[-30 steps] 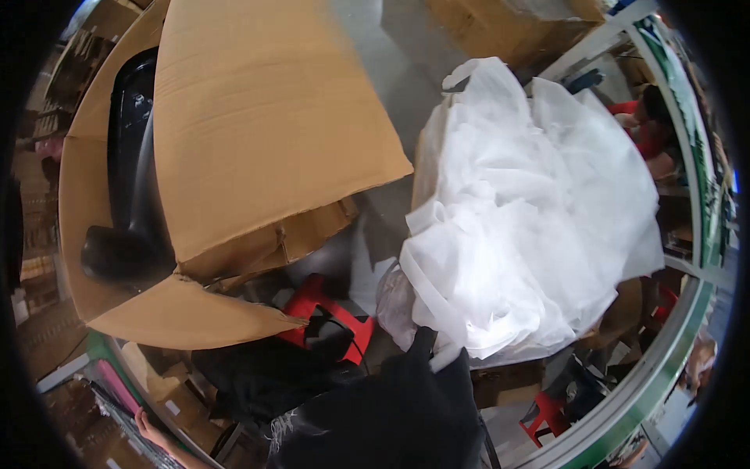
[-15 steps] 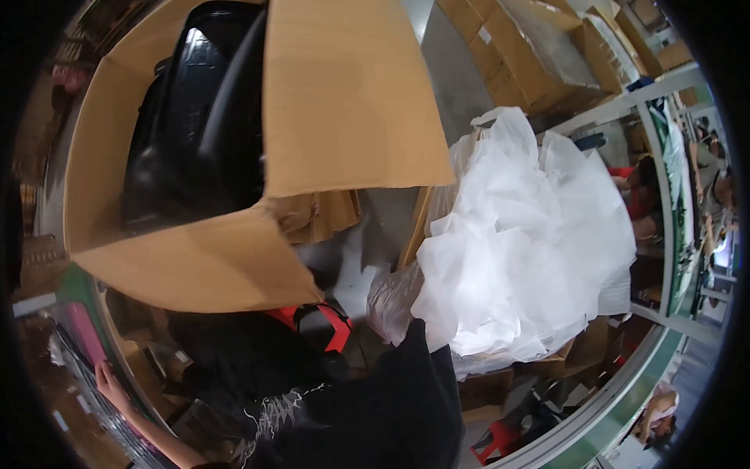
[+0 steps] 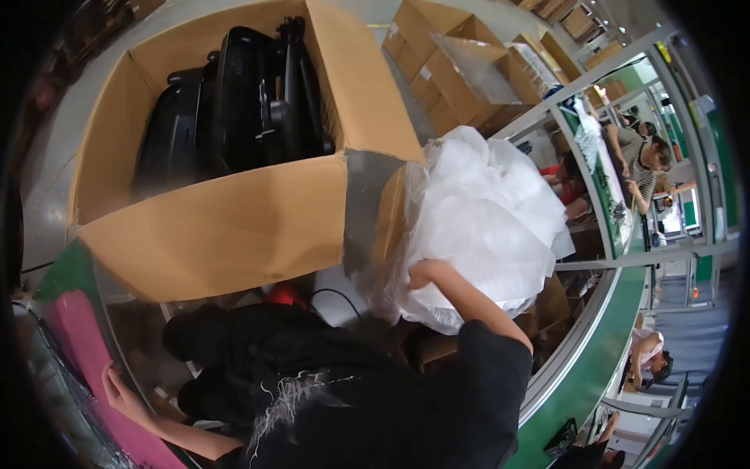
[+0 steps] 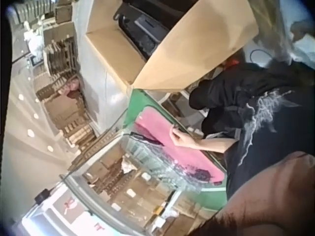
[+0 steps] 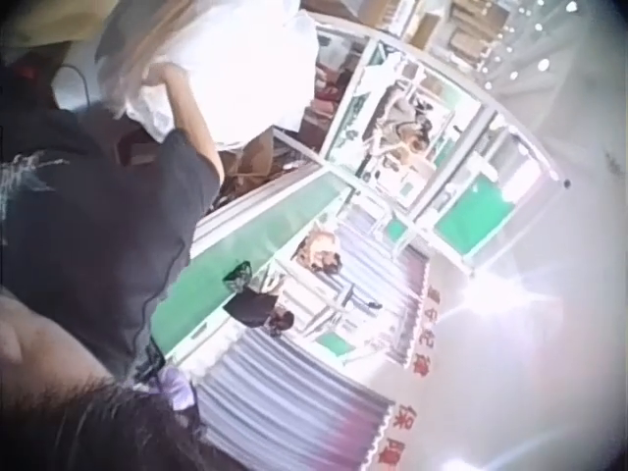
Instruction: Assembling a printed circuit board into a black plastic housing using an electric screwdriver.
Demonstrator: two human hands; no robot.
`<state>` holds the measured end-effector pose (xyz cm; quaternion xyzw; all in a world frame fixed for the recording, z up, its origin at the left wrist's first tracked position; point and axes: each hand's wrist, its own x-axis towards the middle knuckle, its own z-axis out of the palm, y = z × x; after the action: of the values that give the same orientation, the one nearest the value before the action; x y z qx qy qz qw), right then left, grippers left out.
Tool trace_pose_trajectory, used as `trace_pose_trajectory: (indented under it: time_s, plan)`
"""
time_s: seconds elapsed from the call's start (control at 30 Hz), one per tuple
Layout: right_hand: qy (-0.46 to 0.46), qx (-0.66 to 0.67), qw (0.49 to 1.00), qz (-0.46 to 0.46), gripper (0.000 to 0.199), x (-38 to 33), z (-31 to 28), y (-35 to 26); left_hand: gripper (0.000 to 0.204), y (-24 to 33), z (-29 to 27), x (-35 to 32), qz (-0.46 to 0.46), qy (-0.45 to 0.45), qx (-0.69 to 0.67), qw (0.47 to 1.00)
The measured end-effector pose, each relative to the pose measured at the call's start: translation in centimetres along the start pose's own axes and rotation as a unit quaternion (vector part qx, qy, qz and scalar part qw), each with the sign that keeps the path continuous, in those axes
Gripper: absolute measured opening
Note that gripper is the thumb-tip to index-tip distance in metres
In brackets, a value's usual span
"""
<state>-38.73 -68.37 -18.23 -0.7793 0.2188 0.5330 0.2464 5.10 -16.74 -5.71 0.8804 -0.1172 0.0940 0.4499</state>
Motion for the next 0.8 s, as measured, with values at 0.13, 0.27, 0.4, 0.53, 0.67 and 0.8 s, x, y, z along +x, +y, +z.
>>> trace_pose_trajectory:
  time_s: [0.13, 0.27, 0.4, 0.53, 0.67, 0.8]
  plan:
    - [0.681, 0.034, 0.695, 0.226, 0.063, -8.3, -5.0, -0.6, 0.025, 1.2, -1.4, -0.2, -0.019, 0.036, 0.001, 0.999]
    - [0.306, 0.203, 0.817, 0.444, 0.126, -5.0, 8.0, 13.9, 0.025, -0.7, 0.5, 0.4, -0.007, -0.019, -0.059, 0.998]
    - [0.237, -0.065, 0.939, 0.239, 0.074, 4.5, 11.6, 3.8, 0.024, 0.4, -0.2, -0.1, -0.052, 0.009, -0.085, 0.995]
    - [0.284, -0.043, 0.946, 0.149, 0.048, 13.4, 13.6, 4.9, 0.021, 0.9, -2.8, 0.1, -0.016, 0.019, -0.004, 1.000]
    - [0.405, -0.066, 0.870, 0.274, 0.048, 21.9, 27.2, 17.4, 0.015, 1.4, 3.2, 1.5, -0.012, -0.017, -0.093, 0.995]
    - [0.182, -0.073, 0.972, 0.132, 0.056, 24.0, 22.8, 18.7, 0.011, 1.3, -1.5, -0.3, 0.030, 0.055, -0.041, 0.997]
